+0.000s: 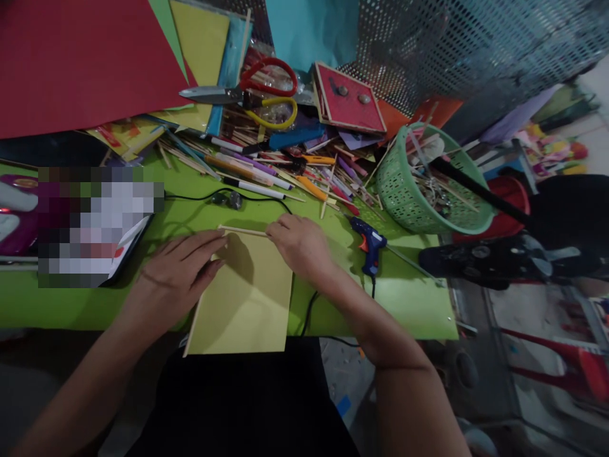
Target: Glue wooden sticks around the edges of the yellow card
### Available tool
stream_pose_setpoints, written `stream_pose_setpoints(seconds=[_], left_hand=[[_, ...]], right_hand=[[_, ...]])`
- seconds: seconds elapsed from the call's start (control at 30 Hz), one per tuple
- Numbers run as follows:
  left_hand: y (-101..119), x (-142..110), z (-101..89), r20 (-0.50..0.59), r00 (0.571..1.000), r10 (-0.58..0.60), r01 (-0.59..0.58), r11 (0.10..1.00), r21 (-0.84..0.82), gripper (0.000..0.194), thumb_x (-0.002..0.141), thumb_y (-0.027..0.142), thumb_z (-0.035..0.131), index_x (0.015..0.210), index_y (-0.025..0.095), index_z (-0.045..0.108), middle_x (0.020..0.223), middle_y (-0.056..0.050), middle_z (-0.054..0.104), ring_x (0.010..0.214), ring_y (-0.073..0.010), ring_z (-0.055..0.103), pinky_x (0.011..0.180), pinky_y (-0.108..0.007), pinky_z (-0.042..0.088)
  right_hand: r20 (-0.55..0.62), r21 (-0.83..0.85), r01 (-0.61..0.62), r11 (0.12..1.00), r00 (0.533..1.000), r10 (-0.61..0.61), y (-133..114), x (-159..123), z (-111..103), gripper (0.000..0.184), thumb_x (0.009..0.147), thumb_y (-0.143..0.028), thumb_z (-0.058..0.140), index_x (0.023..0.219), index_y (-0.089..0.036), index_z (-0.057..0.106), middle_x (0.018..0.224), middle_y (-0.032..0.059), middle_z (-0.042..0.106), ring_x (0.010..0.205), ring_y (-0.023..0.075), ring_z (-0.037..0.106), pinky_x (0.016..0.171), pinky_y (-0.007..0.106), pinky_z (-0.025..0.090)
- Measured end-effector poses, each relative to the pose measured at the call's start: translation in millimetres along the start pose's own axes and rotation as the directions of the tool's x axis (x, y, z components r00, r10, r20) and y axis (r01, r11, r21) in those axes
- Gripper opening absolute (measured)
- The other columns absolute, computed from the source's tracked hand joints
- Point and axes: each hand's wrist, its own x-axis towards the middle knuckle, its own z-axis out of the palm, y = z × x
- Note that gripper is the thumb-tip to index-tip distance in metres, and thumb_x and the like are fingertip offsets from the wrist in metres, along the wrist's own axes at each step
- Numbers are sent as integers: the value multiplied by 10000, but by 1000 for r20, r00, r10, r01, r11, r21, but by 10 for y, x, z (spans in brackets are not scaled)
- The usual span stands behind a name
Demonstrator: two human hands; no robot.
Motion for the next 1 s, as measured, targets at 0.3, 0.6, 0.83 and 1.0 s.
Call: stream_pose_setpoints(seconds=[0.3,0.6,0.83,1.0], left_hand=[[-33,27,73,51,998,-29,29,1000,11,470,1070,282,462,1521,204,569,1553,-91,613,1294,-337,613,1123,-564,473],[-30,34,63,78,996,-51,45,996,71,467,1078,313,444,1519,225,569,1556,-72,612,1277,-346,608,1102,-562,471],[-46,37,73,66,997,-39,35,997,63,432,1071,313,459,1469,228,605,1563,-48,608,1247,-351,616,1092,-569,475],[-70,35,80,55,998,-20,16,996,86,432,1066,306,460,1466,228,603,1553,-43,617,1214,-366,625,1046,-585,486]], right_hand=[[31,-25,-22,999,999,23,-13,12,-1,214,1056,-183,565,994,-179,770,951,92,744,855,213,626,723,348,384],[21,5,-22,1000,1000,21,1,1,5,234,1056,-172,548,1023,-189,779,966,95,752,859,214,636,740,354,404],[-95,109,-89,990,990,100,119,-86,-149,235,1044,-181,562,1019,-209,794,986,95,763,921,232,675,801,360,477],[-214,197,-138,971,960,180,192,-223,-351,202,1039,-214,591,1022,-218,792,1013,85,771,960,234,703,864,366,522]])
